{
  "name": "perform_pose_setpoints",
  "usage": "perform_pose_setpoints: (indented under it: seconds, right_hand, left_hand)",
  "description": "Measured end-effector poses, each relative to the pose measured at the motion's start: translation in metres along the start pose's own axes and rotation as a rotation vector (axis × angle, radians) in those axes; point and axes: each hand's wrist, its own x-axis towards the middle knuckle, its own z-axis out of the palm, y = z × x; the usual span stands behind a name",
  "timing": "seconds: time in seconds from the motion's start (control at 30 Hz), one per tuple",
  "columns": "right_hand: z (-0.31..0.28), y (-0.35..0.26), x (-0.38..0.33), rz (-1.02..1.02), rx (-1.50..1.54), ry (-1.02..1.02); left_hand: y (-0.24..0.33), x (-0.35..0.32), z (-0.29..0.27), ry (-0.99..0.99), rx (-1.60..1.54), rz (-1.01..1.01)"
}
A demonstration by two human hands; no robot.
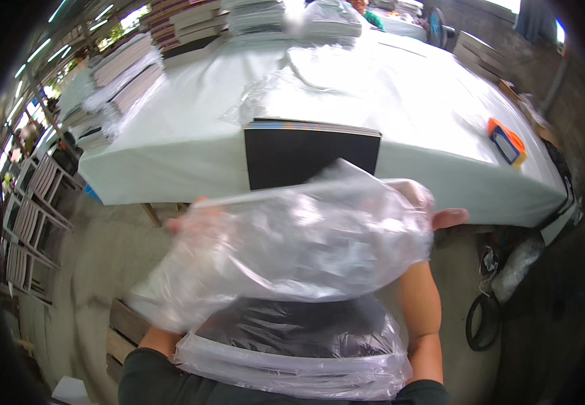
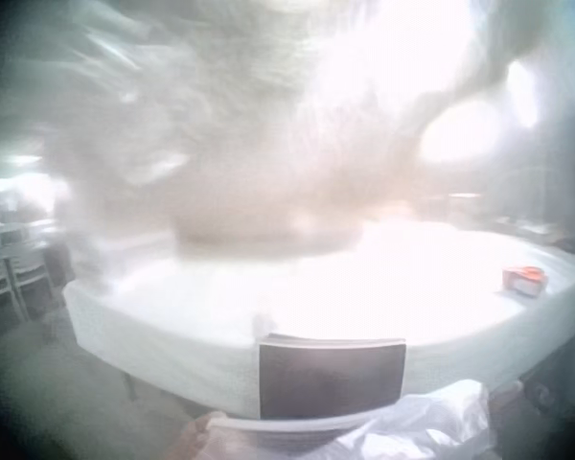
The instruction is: The person places a black notebook into a clear plastic sleeve by hand, slides the plastic over the notebook, and sets it onto a stack.
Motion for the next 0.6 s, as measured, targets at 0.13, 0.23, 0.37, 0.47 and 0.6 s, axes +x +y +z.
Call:
perform_pose_setpoints:
  seconds: [0.13,0.23,0.37,0.47,0.6]
  right_hand:
    - [0.002,-0.018,0.018,-0.054,-0.286,0.297]
    - [-0.024,-0.013,0.033,-0.062,-0.718,0.795]
    - [-0.046,-0.014,0.058,-0.311,-1.052,1.132]
    - [-0.052,-0.010,0.061,-0.359,-1.348,1.189]
    - [-0.017,-0.006,0.047,-0.386,-1.415,1.184]
  left_hand:
    - [0.025,0.006,0.004,0.196,0.344,-0.229]
    - [0.019,0.032,0.007,0.600,0.975,-0.357]
    - [-0.014,0.053,0.000,0.520,1.076,-0.229]
    - [-0.009,0.053,-0.004,0.510,1.126,-0.251]
    - [-0.007,0.031,-0.021,0.733,1.526,-0.369]
